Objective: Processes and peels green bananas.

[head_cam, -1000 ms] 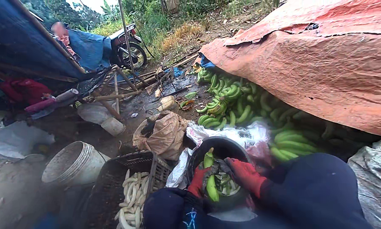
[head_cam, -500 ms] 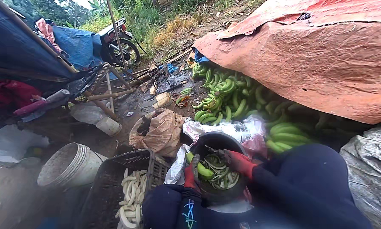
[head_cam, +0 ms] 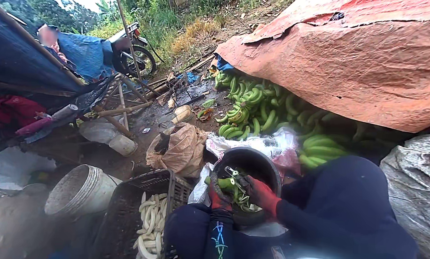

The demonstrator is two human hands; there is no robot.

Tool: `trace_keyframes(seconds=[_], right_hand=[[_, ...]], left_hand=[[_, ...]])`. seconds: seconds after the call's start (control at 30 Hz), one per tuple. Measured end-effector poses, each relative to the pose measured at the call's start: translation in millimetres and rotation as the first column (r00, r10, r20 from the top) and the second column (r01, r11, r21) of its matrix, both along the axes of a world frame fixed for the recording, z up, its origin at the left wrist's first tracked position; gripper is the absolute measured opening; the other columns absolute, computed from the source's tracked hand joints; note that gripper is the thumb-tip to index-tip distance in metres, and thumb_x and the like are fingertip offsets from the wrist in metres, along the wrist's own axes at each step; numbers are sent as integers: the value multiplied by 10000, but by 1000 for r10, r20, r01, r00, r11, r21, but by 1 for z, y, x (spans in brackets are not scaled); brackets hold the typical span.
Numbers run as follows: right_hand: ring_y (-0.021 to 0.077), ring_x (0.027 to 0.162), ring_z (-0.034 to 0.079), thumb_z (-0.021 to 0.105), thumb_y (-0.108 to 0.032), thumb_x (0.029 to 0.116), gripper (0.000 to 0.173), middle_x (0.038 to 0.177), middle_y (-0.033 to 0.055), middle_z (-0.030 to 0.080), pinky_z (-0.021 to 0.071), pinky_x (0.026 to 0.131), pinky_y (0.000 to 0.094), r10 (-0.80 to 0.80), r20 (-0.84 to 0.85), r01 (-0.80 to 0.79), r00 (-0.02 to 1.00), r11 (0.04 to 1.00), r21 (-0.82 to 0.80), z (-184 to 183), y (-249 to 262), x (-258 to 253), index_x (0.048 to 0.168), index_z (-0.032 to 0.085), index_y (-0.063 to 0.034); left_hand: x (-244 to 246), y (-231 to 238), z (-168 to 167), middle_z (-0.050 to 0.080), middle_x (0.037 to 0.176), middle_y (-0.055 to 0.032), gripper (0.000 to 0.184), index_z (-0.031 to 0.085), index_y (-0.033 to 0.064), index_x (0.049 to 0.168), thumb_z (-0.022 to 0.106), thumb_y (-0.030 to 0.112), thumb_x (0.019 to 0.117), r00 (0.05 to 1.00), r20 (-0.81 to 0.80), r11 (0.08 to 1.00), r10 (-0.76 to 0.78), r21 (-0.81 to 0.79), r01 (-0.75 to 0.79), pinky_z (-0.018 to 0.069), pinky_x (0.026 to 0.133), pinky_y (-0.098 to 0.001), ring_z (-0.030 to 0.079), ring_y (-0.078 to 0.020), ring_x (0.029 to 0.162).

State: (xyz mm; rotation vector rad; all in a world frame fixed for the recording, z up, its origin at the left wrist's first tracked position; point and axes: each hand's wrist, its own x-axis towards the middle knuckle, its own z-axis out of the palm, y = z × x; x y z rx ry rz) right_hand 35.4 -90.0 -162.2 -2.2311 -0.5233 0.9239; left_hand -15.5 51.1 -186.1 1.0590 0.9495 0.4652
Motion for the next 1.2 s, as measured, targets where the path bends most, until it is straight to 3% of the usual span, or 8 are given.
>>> trace_keyframes(seconds=[0.33, 0.43, 0.6, 0.77, 0.9, 1.03, 1.1, 1.2], right_hand=[[387, 1256, 617, 481, -179, 1072, 433, 1409, 225, 579, 510, 1009, 555, 141, 154, -127, 978, 987, -94, 13, 5, -10, 1497, 477, -98], [389, 1218, 636, 447, -189, 1090, 375, 1296, 234, 644, 497, 1019, 565, 143, 114, -142, 983, 990, -19, 16, 3, 1, 1434, 516, -59], [400, 1165, 645, 455, -181, 1085, 339, 1217, 247, 659, 495, 992, 575, 283, 161, -299, 946, 950, 88, 18, -13, -2, 1361, 565, -17], [400, 1134, 657, 419, -229, 1104, 347, 1188, 237, 668, 503, 967, 588, 344, 163, -356, 925, 934, 44, 11, -17, 7, 1344, 567, -27], [412, 1149, 647, 455, -219, 1094, 343, 1205, 250, 658, 496, 975, 589, 364, 176, -378, 914, 924, 51, 23, -18, -2, 1347, 567, -16], [432, 1193, 628, 470, -197, 1087, 374, 1274, 275, 627, 487, 981, 600, 388, 166, -386, 907, 921, -47, 27, -13, 1, 1405, 518, -5], [435, 1211, 622, 484, -200, 1078, 396, 1312, 275, 610, 492, 978, 601, 357, 195, -346, 914, 934, -86, 21, -8, 14, 1422, 503, -6], [431, 1241, 611, 488, -202, 1071, 414, 1357, 266, 594, 492, 990, 598, 303, 217, -281, 928, 951, -130, 19, 0, 35, 1438, 494, -11]], left_hand=[[1, 16, -19, 631, 927, -94, 393, 563, 51, 1211, 319, 342, 1109, 990, 138, 1000, -3, -27, 7, 563, 684, -351, 638, -158, 785], [2, 15, -16, 617, 1070, -181, 418, 531, -8, 1320, 364, 312, 1111, 991, 130, 999, -41, 3, 41, 537, 796, -398, 612, -213, 891], [6, 16, -5, 629, 815, -33, 433, 565, 96, 1113, 275, 419, 1112, 944, 330, 990, -14, -128, 60, 571, 619, -317, 642, -117, 699], [-4, 66, -75, 674, 1177, -58, 507, 511, 127, 1407, 282, 465, 1106, 822, 463, 939, -332, 81, 334, 588, 847, -318, 665, -103, 1019], [0, 57, -41, 572, 1395, -122, 544, 419, 79, 1511, 257, 417, 1117, 939, 140, 925, -314, 269, 269, 502, 1018, -343, 589, -139, 1202], [-3, 12, 48, 554, 1300, -165, 440, 385, -33, 1465, 183, 168, 1131, 974, -14, 971, -225, 76, 226, 453, 976, -260, 560, -111, 1078], [-15, 13, 26, 642, 1004, -138, 387, 485, -58, 1275, 201, 160, 1128, 955, 134, 961, -265, 121, 250, 562, 741, -231, 651, -91, 843], [-27, 30, 3, 631, 1225, -126, 407, 466, -78, 1391, 253, 137, 1120, 828, 201, 843, -523, 263, 469, 483, 944, -203, 602, -63, 1060]])
